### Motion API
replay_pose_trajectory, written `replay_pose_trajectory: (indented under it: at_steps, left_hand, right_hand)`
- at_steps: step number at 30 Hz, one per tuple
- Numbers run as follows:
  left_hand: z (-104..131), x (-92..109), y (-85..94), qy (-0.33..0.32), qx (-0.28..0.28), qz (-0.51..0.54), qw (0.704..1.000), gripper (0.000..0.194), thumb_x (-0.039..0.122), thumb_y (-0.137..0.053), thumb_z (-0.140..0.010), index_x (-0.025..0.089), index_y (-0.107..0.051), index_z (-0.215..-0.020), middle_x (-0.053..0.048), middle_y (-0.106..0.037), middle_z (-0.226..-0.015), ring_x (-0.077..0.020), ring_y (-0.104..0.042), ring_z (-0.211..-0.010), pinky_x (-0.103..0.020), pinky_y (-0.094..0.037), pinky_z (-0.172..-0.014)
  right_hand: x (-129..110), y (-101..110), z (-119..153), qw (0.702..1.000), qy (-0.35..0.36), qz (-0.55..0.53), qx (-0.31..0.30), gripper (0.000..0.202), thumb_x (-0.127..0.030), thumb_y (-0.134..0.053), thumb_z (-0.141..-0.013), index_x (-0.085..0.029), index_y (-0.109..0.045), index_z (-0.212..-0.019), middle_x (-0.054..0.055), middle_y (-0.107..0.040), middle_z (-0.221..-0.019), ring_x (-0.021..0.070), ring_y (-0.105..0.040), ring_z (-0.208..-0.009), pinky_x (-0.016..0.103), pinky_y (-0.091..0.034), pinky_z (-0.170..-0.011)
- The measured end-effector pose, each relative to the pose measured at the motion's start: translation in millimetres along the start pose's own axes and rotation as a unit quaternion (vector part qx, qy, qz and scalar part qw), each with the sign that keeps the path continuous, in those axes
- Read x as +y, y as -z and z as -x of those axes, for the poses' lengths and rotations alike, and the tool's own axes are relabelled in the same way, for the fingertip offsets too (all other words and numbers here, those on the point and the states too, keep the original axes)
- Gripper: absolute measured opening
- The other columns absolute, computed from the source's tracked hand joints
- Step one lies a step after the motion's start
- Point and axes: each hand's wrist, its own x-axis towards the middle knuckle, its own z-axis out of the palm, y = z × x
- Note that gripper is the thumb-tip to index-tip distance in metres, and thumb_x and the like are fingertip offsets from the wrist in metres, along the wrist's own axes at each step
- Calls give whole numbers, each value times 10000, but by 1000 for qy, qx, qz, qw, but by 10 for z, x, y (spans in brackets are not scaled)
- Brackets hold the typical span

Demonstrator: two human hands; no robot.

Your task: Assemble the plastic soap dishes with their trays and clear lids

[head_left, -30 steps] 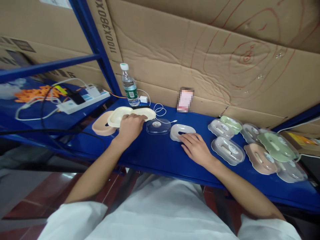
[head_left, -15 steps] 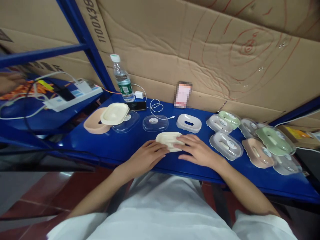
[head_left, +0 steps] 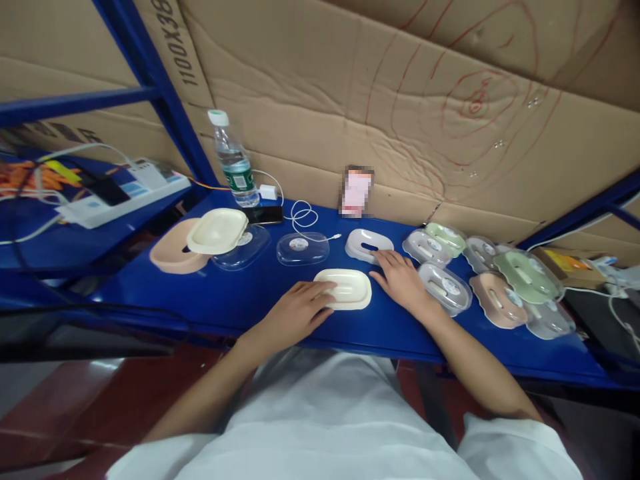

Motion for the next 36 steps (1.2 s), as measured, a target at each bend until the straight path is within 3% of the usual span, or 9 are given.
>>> replay_pose_trajectory:
  at_steps: [4,9,13,16,20,26,30,33,36]
  left_hand:
    - [-12,-38,-36,15,44,-3,999,322,300,-593,-1089,227,-679,-1390,-140,-669,-1494,-290,-670,-1332,-453,-554,-1089]
    - [-31,-9,-20,19,86,-50,995,510,294,-637,-1061,292,-558,-1566,-168,-542,-1634,-362,-583,-1434,-543,-498,-1147]
    - [-49,-10,-25,6,67,-59,996,414,299,-619,-1074,271,-628,-1487,-130,-677,-1496,-331,-617,-1401,-590,-365,-1258]
    - [-52,-22,-16,-9,61,-59,996,385,307,-598,-1089,264,-636,-1470,-103,-734,-1404,-305,-656,-1344,-596,-326,-1284]
    - [-58,-26,-9,-17,61,-64,996,399,248,-584,-1085,242,-627,-1482,-144,-657,-1511,-313,-625,-1392,-525,-462,-1194]
    - [-32,-38,-27,0,41,-16,999,389,260,-564,-1089,247,-636,-1471,-151,-633,-1525,-320,-606,-1411,-505,-500,-1163]
    - [-37,-219,239,12,21,-1,1000,513,385,-510,-1120,287,-471,-1622,-132,-544,-1637,-309,-524,-1508,-512,-434,-1230]
    - [-146,-504,478,107,19,-43,993,614,423,-533,-1096,270,-385,-1672,-142,-505,-1668,-337,-486,-1538,-537,-390,-1260]
    - [-307,-762,545,183,-72,-92,976,701,397,-672,-995,216,-442,-1632,-196,-384,-1736,-427,-395,-1592,-614,-362,-1265]
  right_hand:
    - [-10,38,-7,995,16,-90,33,345,-299,-508,-1117,-208,-741,-1355,135,-778,-1318,299,-700,-1228,477,-548,-1030]
    - [-309,201,104,976,164,-146,15,308,-323,-502,-1142,-230,-722,-1336,99,-782,-1331,247,-710,-1254,516,-378,-1198]
    - [-505,240,201,960,244,-137,-24,397,-393,-563,-1124,-209,-641,-1466,132,-697,-1487,260,-617,-1424,509,-345,-1259]
    - [-490,219,208,960,249,-130,-17,391,-361,-553,-1130,-215,-629,-1484,131,-698,-1487,250,-619,-1426,485,-383,-1238]
    - [-352,220,169,959,235,-160,11,277,-320,-546,-1135,-235,-712,-1340,91,-780,-1333,218,-702,-1287,456,-398,-1199]
    - [-344,247,171,963,218,-155,-40,348,-402,-662,-1075,-223,-679,-1372,130,-746,-1331,266,-672,-1280,462,-428,-1126]
    - [-431,162,189,965,231,-121,-33,286,-291,-576,-1110,-210,-689,-1359,121,-749,-1344,254,-662,-1298,470,-417,-1168]
    - [-455,78,187,962,246,-115,-18,319,-249,-532,-1118,-210,-689,-1393,118,-738,-1396,255,-650,-1347,482,-417,-1207]
    - [-455,35,183,957,254,-142,-19,360,-242,-520,-1121,-206,-668,-1447,126,-701,-1469,253,-628,-1400,488,-416,-1239]
